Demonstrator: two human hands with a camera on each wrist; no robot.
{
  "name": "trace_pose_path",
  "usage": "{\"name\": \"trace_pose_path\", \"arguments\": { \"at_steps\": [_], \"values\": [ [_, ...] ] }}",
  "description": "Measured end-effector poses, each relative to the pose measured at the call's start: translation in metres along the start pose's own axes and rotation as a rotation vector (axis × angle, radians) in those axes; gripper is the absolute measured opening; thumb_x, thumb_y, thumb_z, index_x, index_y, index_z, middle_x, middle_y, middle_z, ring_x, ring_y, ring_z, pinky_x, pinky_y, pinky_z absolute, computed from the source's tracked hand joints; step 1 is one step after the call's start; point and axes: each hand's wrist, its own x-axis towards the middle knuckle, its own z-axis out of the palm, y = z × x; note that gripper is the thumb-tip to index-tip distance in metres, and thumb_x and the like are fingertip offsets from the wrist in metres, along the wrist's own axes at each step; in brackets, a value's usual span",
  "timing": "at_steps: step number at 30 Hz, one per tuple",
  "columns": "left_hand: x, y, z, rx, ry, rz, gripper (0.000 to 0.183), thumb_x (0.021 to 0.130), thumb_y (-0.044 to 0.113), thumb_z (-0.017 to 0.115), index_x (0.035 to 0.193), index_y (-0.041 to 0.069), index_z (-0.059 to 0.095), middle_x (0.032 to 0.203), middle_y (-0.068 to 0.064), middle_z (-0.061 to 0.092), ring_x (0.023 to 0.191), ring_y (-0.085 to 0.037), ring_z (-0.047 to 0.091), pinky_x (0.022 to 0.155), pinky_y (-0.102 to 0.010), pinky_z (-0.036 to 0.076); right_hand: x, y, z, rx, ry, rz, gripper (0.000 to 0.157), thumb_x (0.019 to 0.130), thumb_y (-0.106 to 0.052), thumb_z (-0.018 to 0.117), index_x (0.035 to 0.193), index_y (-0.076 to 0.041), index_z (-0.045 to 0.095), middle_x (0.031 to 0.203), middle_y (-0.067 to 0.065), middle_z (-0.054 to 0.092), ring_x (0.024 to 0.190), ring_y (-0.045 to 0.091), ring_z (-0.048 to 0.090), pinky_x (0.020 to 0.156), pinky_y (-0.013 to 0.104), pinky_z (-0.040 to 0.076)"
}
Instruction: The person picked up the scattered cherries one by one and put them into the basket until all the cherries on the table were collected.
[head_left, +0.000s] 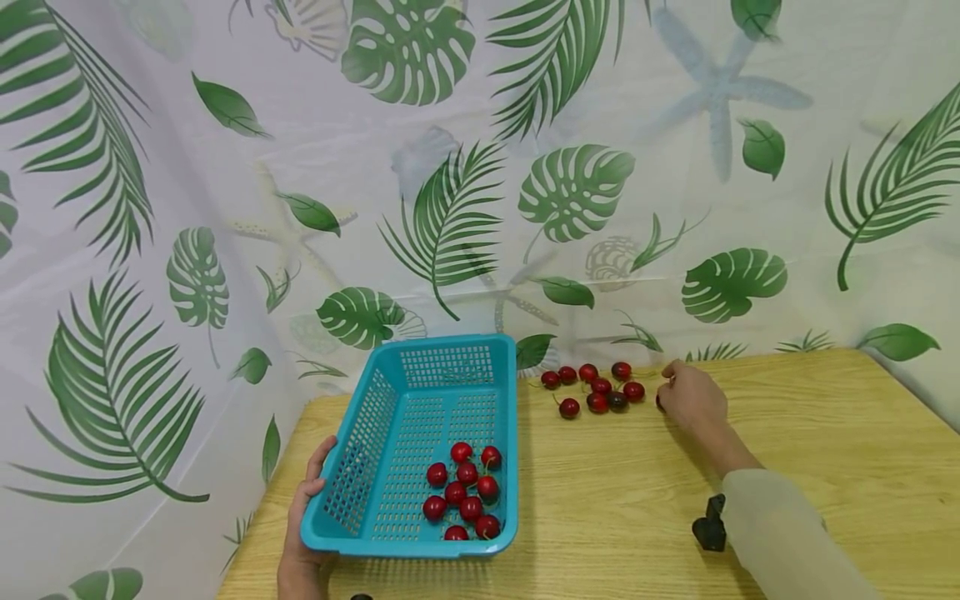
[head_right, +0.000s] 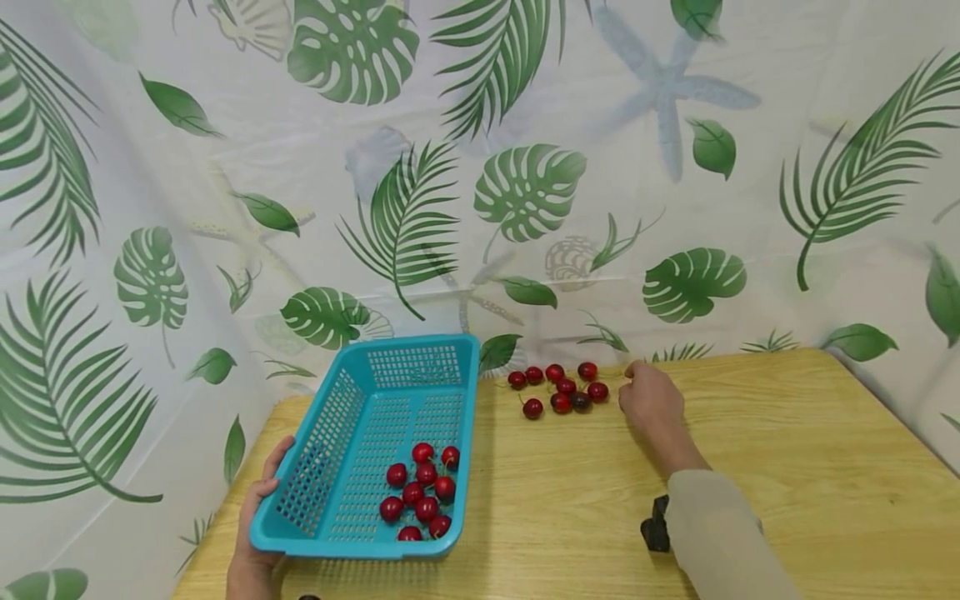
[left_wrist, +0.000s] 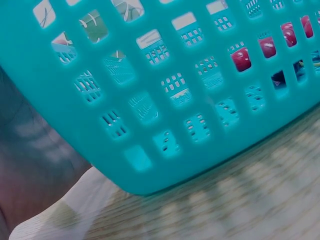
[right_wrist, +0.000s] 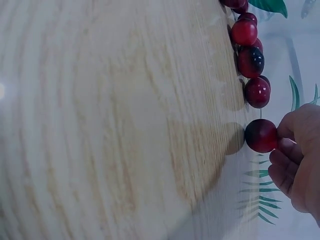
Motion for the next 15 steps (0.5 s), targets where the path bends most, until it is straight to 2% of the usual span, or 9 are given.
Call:
{"name": "trace_pose_path", "arguments": {
  "at_steps": [4,7,11,15],
  "values": [
    [0.000,0.000,0.000,0.013,0.018,-0.007,0.061,0.101,0.014,0.008,0.152,0.042,0.027,0.149,0.017,0.038,0.132,-0.012,0.041,0.101,-0.033,0.040,-0.002,-0.001,-0.003,0.045,-0.011,0.014,0.046,0.089,-0.011,0.050,0.131,0.009,0.050,0.105,0.024,0.069,0.085,0.037,0.066,0.057,0.040,0.048],
    [0.000,0.000,0.000,0.019,0.022,-0.009,0.062,0.101,0.014,0.008,0.152,0.043,0.026,0.150,0.016,0.037,0.132,-0.013,0.041,0.101,-0.033,0.040,-0.004,-0.001,-0.005,0.052,-0.010,0.011,0.046,0.090,-0.011,0.049,0.131,0.010,0.051,0.108,0.026,0.068,0.088,0.038,0.066,0.058,0.040,0.049],
    [0.000,-0.001,0.000,0.029,0.027,-0.011,0.062,0.101,0.014,0.008,0.151,0.044,0.028,0.149,0.017,0.037,0.132,-0.013,0.042,0.101,-0.034,0.040,-0.005,-0.004,-0.006,0.058,0.029,-0.016,0.039,0.091,-0.011,0.048,0.122,0.009,0.058,0.106,0.026,0.068,0.082,0.035,0.064,0.059,0.039,0.048],
    [0.000,-0.002,-0.001,0.028,0.012,0.001,0.062,0.101,0.013,0.007,0.150,0.044,0.029,0.149,0.017,0.037,0.132,-0.013,0.042,0.101,-0.033,0.040,-0.007,-0.016,-0.009,0.082,0.110,-0.060,0.030,0.090,-0.010,0.051,0.111,0.007,0.064,0.098,0.022,0.068,0.071,0.027,0.059,0.056,0.035,0.044]
  ]
}}
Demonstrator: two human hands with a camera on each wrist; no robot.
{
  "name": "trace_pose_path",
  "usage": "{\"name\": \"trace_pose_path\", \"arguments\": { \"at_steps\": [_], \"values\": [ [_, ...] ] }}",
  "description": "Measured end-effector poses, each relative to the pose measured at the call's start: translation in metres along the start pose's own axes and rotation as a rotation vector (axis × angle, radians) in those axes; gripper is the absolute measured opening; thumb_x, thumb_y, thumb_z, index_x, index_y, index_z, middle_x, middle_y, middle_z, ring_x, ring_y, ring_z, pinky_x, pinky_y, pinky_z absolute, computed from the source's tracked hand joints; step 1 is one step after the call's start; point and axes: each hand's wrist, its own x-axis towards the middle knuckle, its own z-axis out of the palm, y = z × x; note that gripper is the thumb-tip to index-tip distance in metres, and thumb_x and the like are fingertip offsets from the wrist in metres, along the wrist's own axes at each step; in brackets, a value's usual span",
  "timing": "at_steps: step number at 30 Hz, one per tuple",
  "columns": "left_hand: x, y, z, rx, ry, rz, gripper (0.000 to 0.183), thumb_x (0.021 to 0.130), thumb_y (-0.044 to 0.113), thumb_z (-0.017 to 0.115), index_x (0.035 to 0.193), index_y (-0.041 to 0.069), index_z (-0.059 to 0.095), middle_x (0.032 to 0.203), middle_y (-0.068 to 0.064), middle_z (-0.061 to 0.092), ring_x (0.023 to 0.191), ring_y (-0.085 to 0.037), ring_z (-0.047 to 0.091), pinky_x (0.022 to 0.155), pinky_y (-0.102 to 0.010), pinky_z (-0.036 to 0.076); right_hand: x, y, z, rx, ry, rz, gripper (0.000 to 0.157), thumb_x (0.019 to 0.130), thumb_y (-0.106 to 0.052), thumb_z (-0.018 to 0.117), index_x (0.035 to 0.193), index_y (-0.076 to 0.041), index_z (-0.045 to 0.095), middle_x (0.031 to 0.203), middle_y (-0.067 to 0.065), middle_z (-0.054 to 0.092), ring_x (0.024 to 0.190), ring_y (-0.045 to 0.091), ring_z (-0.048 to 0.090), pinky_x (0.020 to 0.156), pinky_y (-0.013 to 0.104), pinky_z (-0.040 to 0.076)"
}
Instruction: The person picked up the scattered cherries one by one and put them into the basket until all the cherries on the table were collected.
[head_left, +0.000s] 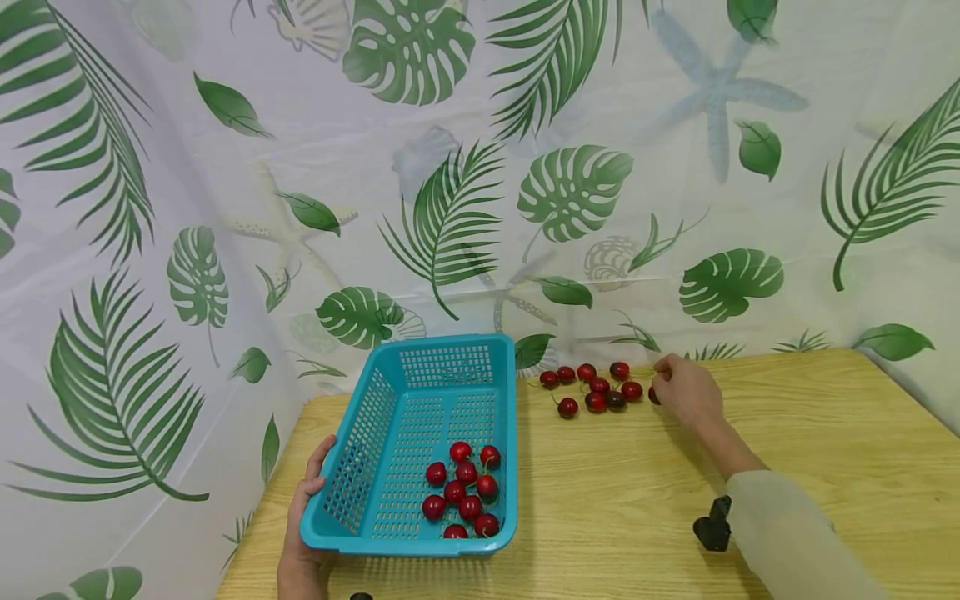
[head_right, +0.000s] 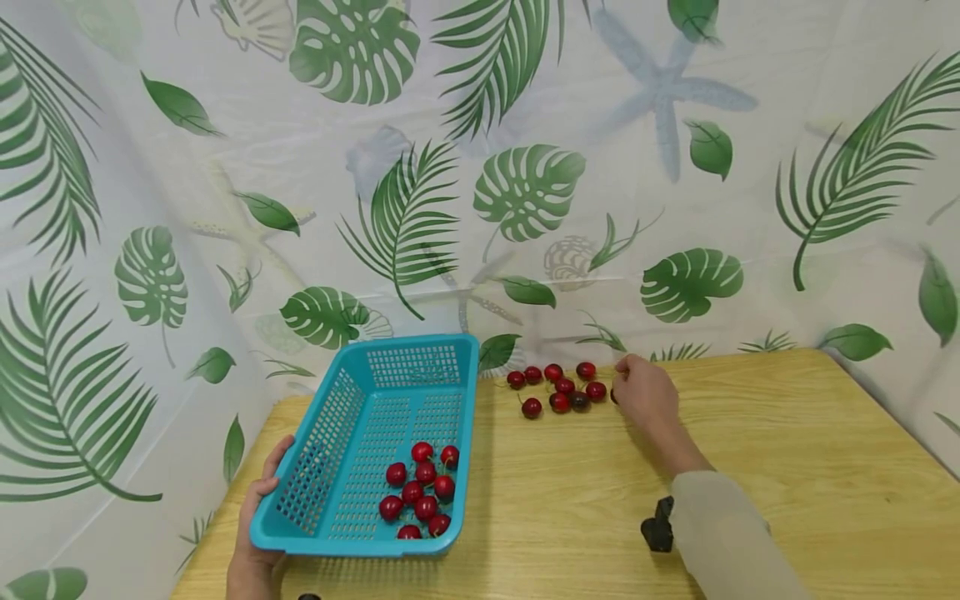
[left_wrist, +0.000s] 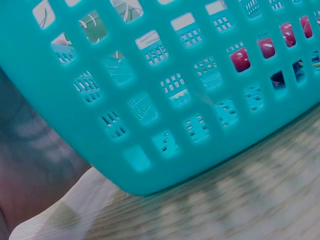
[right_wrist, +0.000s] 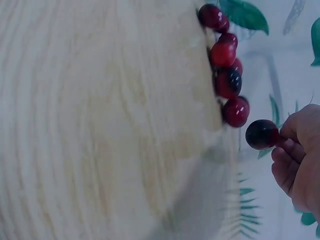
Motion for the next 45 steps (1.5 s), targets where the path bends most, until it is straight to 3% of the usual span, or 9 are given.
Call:
{"name": "trace_pose_path", "arguments": {
  "at_steps": [8,15,28,31,35,40,45],
  "values": [
    [0.000,0.001,-0.001,-0.040,-0.033,0.011,0.062,0.101,0.012,0.006,0.153,0.041,0.025,0.151,0.014,0.035,0.131,-0.014,0.043,0.101,-0.034,0.041,-0.003,-0.041,0.002,0.065,0.121,-0.090,0.018,0.091,-0.014,0.055,0.096,-0.003,0.069,0.084,0.012,0.070,0.064,0.021,0.059,0.052,0.032,0.042],
    [0.000,0.001,-0.001,-0.045,-0.024,0.002,0.061,0.101,0.013,0.008,0.150,0.043,0.028,0.150,0.013,0.037,0.130,-0.016,0.044,0.100,-0.036,0.043,-0.013,-0.086,0.008,0.144,0.219,-0.261,0.011,0.089,-0.009,0.061,0.089,-0.004,0.070,0.082,0.010,0.069,0.064,0.020,0.058,0.056,0.034,0.044],
    [0.000,0.000,0.000,-0.027,-0.019,0.001,0.063,0.101,0.012,0.007,0.150,0.044,0.030,0.150,0.015,0.037,0.131,-0.014,0.042,0.101,-0.033,0.041,-0.069,-0.172,0.035,0.322,0.131,-0.545,0.006,0.085,-0.001,0.069,0.088,-0.006,0.071,0.079,0.000,0.068,0.066,0.009,0.056,0.061,0.024,0.049],
    [0.001,0.002,0.001,-0.051,-0.017,-0.005,0.063,0.100,0.012,0.007,0.149,0.044,0.031,0.150,0.014,0.036,0.130,-0.014,0.043,0.101,-0.033,0.041,-0.085,-0.189,0.043,0.373,0.085,-0.596,0.008,0.084,0.001,0.070,0.089,-0.006,0.071,0.080,-0.001,0.068,0.066,0.006,0.056,0.061,0.021,0.049],
    [0.002,0.003,0.000,-0.060,-0.021,-0.004,0.063,0.101,0.012,0.006,0.149,0.043,0.031,0.150,0.012,0.035,0.128,-0.015,0.044,0.099,-0.034,0.043,-0.106,-0.207,0.055,0.364,-0.013,-0.651,0.009,0.085,0.000,0.070,0.090,-0.007,0.069,0.082,-0.002,0.069,0.066,0.003,0.055,0.061,0.018,0.048],
    [0.001,0.002,0.001,-0.043,-0.020,0.001,0.063,0.100,0.012,0.006,0.150,0.042,0.029,0.150,0.015,0.037,0.131,-0.014,0.042,0.101,-0.033,0.040,-0.124,-0.226,0.070,0.203,-0.194,-0.686,0.009,0.088,-0.006,0.068,0.088,-0.014,0.068,0.080,-0.007,0.066,0.068,0.001,0.052,0.060,0.018,0.044],
    [0.000,0.002,0.002,-0.035,0.025,-0.025,0.062,0.100,0.014,0.007,0.150,0.043,0.029,0.148,0.015,0.039,0.129,-0.014,0.043,0.100,-0.034,0.041,-0.131,-0.243,0.080,0.062,-0.373,-0.701,0.010,0.091,-0.012,0.066,0.084,-0.019,0.066,0.076,-0.013,0.061,0.064,-0.002,0.049,0.056,0.017,0.040]
  ]
}}
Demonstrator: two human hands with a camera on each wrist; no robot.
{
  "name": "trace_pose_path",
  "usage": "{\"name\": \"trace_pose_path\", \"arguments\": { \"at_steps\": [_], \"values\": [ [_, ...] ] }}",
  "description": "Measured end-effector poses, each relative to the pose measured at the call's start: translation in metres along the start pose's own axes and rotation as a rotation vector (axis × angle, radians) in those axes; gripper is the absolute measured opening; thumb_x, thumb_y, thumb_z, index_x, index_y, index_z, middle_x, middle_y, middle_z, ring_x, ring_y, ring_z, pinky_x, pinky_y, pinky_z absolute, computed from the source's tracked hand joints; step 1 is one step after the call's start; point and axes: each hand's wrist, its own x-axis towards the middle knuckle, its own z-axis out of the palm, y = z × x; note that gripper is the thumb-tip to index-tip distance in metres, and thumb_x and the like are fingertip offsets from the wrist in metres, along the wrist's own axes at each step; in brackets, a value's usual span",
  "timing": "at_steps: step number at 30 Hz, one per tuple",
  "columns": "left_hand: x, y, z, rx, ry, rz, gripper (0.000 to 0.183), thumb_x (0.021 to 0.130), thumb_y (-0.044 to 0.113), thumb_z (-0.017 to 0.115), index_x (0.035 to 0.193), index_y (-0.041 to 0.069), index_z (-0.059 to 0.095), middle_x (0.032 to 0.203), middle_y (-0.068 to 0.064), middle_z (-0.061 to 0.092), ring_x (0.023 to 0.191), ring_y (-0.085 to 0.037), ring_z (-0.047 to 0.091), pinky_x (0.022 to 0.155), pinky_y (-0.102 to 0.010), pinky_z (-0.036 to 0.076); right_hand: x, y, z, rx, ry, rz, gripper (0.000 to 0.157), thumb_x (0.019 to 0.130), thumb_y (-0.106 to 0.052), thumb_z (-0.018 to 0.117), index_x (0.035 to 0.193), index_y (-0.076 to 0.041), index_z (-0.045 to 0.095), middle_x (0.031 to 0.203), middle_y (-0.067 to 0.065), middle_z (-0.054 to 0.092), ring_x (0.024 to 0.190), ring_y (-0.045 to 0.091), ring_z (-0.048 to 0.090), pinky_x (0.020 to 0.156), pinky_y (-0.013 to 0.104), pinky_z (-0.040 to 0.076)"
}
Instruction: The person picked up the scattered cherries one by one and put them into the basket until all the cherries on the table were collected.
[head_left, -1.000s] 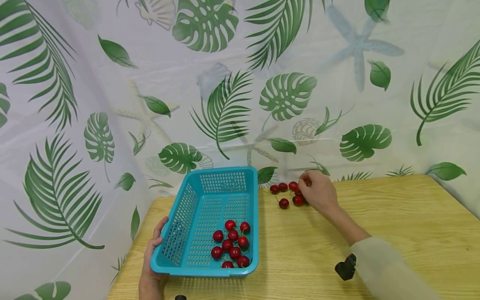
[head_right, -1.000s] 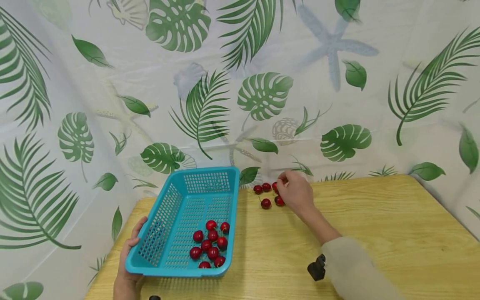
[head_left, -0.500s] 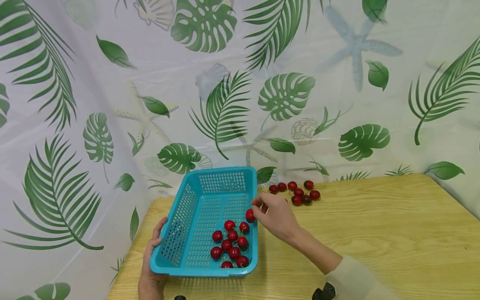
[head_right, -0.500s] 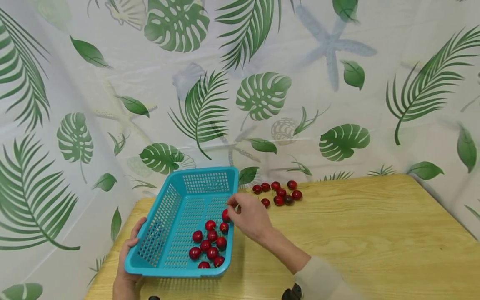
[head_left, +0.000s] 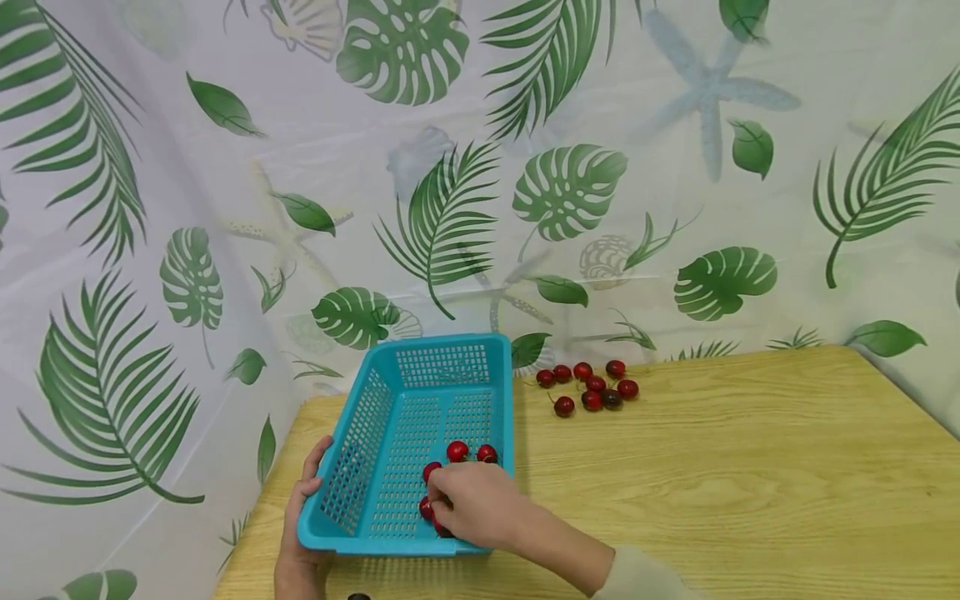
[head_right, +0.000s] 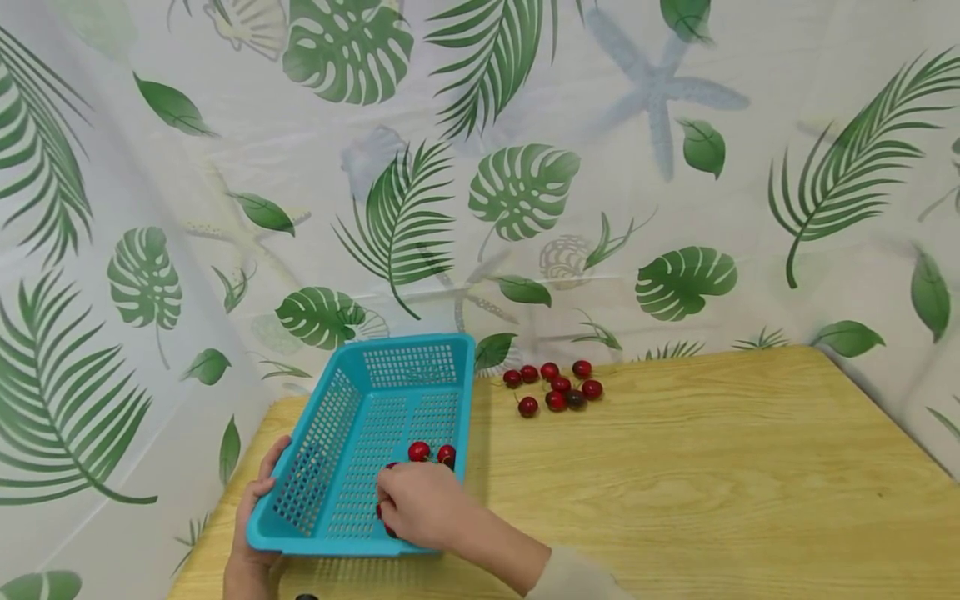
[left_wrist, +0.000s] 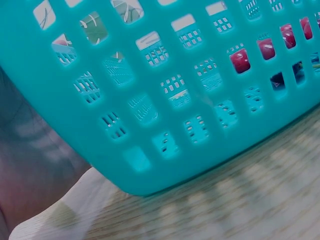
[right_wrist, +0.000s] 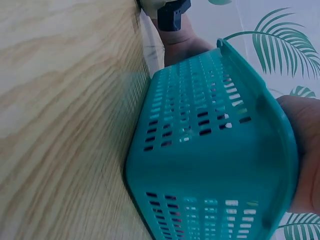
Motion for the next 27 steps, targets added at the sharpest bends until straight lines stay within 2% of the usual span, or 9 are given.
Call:
{"name": "trace_pose_path", "arguments": {
  "at_steps": [5,10,13,20,27],
  "values": [
    [0.000,0.001,0.003,-0.003,0.022,-0.017,0.062,0.100,0.014,0.006,0.150,0.044,0.029,0.149,0.013,0.038,0.129,-0.014,0.044,0.099,-0.035,0.042,0.008,-0.005,0.005,0.008,-0.137,0.029,0.015,0.090,-0.012,0.067,0.079,-0.021,0.063,0.070,-0.015,0.056,0.059,-0.001,0.045,0.054,0.017,0.038],
    [0.001,0.001,0.004,-0.019,0.006,-0.012,0.063,0.100,0.013,0.005,0.150,0.044,0.030,0.150,0.014,0.038,0.131,-0.014,0.042,0.101,-0.033,0.040,0.013,-0.001,0.008,-0.016,-0.236,0.096,0.030,0.084,-0.007,0.068,0.061,-0.021,0.054,0.055,-0.013,0.043,0.053,0.001,0.038,0.047,0.019,0.030],
    [0.000,0.001,0.004,-0.009,0.004,-0.006,0.063,0.100,0.013,0.005,0.149,0.044,0.030,0.149,0.014,0.039,0.131,-0.013,0.043,0.101,-0.034,0.040,0.015,0.001,0.011,-0.058,-0.286,0.123,0.034,0.081,-0.007,0.069,0.056,-0.021,0.050,0.051,-0.012,0.040,0.052,0.002,0.037,0.046,0.019,0.029],
    [0.000,0.002,0.003,-0.020,-0.002,0.014,0.062,0.101,0.012,0.005,0.150,0.042,0.030,0.149,0.013,0.040,0.130,-0.014,0.044,0.099,-0.035,0.042,0.019,0.002,0.015,-0.139,-0.318,0.123,0.038,0.081,-0.013,0.071,0.053,-0.021,0.046,0.047,-0.011,0.033,0.050,0.004,0.033,0.045,0.021,0.028],
    [-0.001,0.001,0.002,0.030,0.023,-0.001,0.060,0.101,0.014,0.008,0.153,0.041,0.025,0.148,0.013,0.038,0.131,-0.014,0.044,0.098,-0.037,0.043,0.017,0.001,0.016,-0.137,-0.315,0.137,0.035,0.083,-0.016,0.070,0.056,-0.021,0.049,0.049,-0.012,0.036,0.052,0.004,0.035,0.046,0.021,0.030]
  ]
}}
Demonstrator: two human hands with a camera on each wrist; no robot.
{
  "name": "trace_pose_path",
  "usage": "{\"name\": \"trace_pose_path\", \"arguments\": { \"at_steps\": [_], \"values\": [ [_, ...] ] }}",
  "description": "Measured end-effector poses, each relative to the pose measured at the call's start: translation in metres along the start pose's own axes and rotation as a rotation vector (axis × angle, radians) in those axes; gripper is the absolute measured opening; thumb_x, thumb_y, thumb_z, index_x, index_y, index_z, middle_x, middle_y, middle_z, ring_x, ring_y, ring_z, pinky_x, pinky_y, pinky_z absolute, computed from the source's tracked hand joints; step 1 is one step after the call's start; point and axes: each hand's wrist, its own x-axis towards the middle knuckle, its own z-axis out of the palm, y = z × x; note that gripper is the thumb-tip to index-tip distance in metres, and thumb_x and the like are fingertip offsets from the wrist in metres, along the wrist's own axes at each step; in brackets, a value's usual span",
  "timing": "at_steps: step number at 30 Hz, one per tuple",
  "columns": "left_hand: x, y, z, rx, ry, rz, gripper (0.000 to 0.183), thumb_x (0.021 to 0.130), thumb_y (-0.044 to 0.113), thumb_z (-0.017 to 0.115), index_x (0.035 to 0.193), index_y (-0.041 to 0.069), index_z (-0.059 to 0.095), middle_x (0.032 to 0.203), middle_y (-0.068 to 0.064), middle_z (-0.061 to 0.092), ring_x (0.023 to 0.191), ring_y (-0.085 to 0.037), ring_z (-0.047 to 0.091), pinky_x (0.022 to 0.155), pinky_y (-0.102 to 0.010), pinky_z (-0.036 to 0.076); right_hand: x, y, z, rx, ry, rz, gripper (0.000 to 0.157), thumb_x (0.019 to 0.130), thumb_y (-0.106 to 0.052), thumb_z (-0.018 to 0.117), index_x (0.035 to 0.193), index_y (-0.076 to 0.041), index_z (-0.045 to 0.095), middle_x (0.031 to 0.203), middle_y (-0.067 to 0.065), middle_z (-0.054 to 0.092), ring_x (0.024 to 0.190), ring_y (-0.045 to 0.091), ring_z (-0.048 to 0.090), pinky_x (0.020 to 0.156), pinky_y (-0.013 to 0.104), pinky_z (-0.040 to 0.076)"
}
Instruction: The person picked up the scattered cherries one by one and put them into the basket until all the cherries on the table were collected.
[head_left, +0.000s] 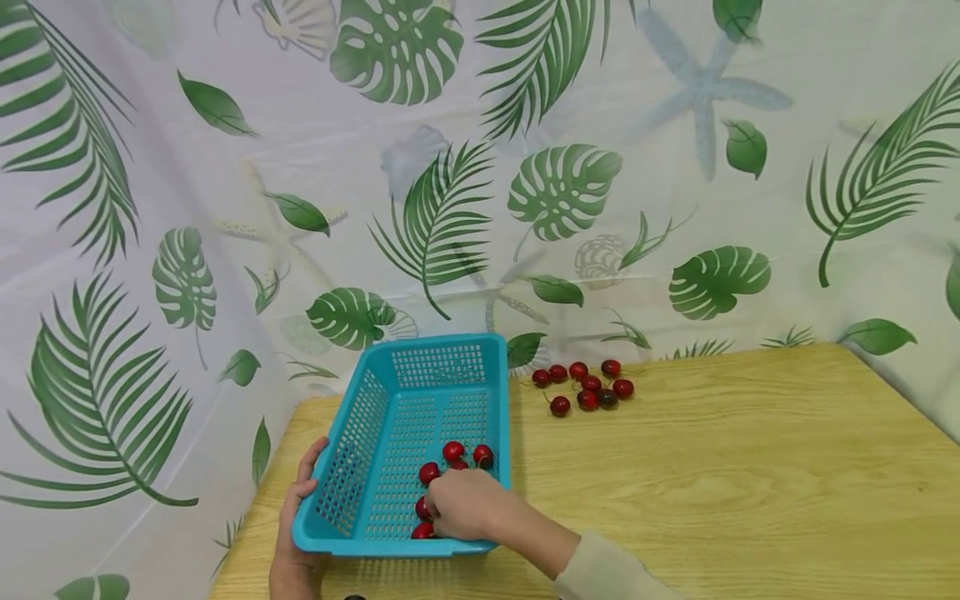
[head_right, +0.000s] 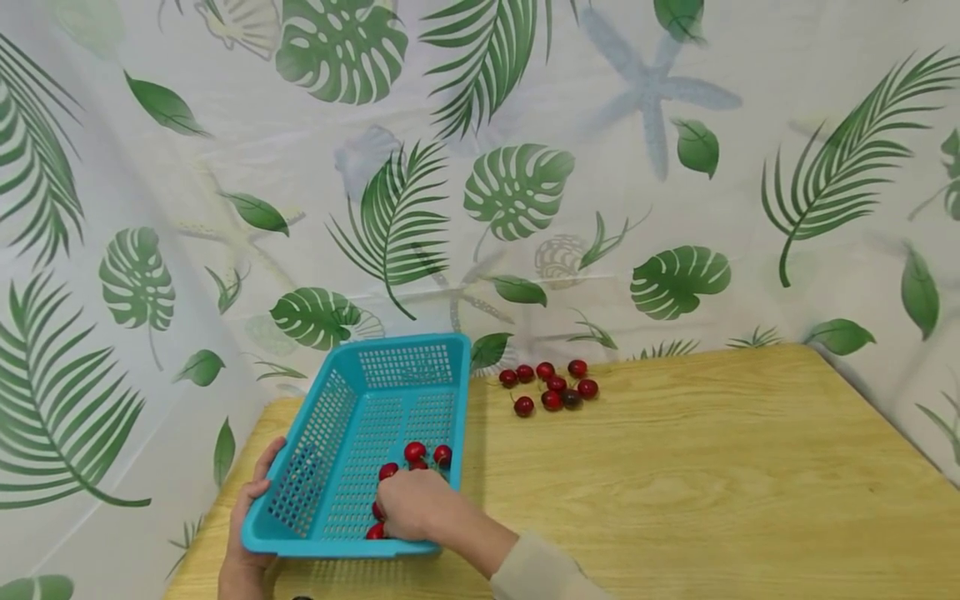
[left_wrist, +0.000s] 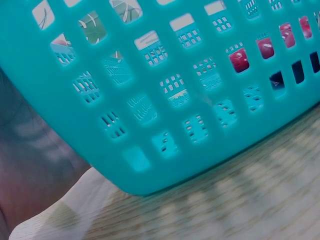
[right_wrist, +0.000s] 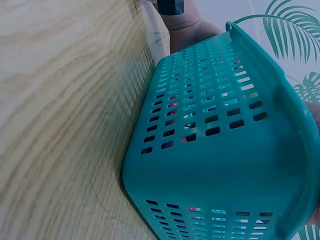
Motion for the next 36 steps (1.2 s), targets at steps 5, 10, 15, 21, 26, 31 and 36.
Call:
{"name": "trace_pose_path", "arguments": {
  "at_steps": [5,10,15,21,26,31,36],
  "values": [
    [0.0009,0.0000,-0.0008,0.026,0.003,-0.003,0.060,0.102,0.015,0.008,0.154,0.040,0.023,0.149,0.013,0.035,0.131,-0.014,0.043,0.098,-0.037,0.043,-0.0002,0.0012,-0.0002,0.047,0.039,0.026,0.041,0.083,-0.012,0.067,0.054,-0.019,0.040,0.047,-0.009,0.026,0.047,0.005,0.024,0.044,0.022,0.020],
    [0.0019,0.0007,-0.0019,0.013,-0.002,-0.002,0.060,0.102,0.015,0.008,0.156,0.037,0.018,0.148,0.013,0.036,0.130,-0.013,0.043,0.098,-0.035,0.042,0.0001,0.0019,-0.0014,0.095,0.093,0.031,0.038,0.088,-0.011,0.063,0.057,-0.020,0.042,0.049,-0.009,0.029,0.045,0.005,0.026,0.043,0.022,0.021],
    [0.0013,0.0010,-0.0032,0.016,-0.001,-0.005,0.060,0.102,0.015,0.008,0.158,0.035,0.014,0.148,0.013,0.036,0.131,-0.012,0.042,0.099,-0.034,0.041,-0.0002,0.0006,-0.0029,0.094,0.118,0.020,0.032,0.092,-0.014,0.061,0.062,-0.020,0.050,0.053,-0.008,0.040,0.046,0.005,0.039,0.044,0.021,0.031],
    [-0.0001,-0.0011,-0.0028,0.008,0.017,-0.031,0.058,0.102,0.018,0.010,0.153,0.042,0.023,0.148,0.013,0.035,0.129,-0.012,0.043,0.099,-0.035,0.041,-0.0027,0.0007,-0.0014,0.113,0.120,0.028,0.031,0.095,-0.017,0.059,0.065,-0.021,0.053,0.053,-0.007,0.041,0.047,0.006,0.041,0.045,0.022,0.033],
    [-0.0005,-0.0010,-0.0018,0.015,0.027,-0.041,0.058,0.102,0.018,0.010,0.153,0.043,0.024,0.148,0.012,0.032,0.129,-0.012,0.042,0.099,-0.035,0.041,-0.0041,0.0008,-0.0003,0.121,0.137,0.021,0.028,0.095,-0.017,0.058,0.068,-0.021,0.055,0.053,-0.008,0.041,0.047,0.005,0.041,0.045,0.021,0.033],
    [0.0001,-0.0009,-0.0042,0.033,-0.003,-0.020,0.059,0.102,0.017,0.009,0.154,0.043,0.022,0.148,0.011,0.032,0.128,-0.013,0.043,0.097,-0.035,0.043,-0.0034,0.0009,0.0000,0.121,0.149,0.017,0.028,0.095,-0.016,0.058,0.068,-0.021,0.053,0.053,-0.008,0.041,0.046,0.005,0.041,0.044,0.021,0.032],
    [0.0003,-0.0031,-0.0056,0.035,0.002,-0.016,0.059,0.102,0.018,0.009,0.155,0.041,0.020,0.147,0.013,0.035,0.128,-0.014,0.044,0.097,-0.036,0.043,-0.0029,0.0013,0.0001,0.118,0.149,0.016,0.030,0.095,-0.016,0.059,0.066,-0.021,0.052,0.052,-0.007,0.041,0.045,0.005,0.041,0.044,0.021,0.032]
  ]
}}
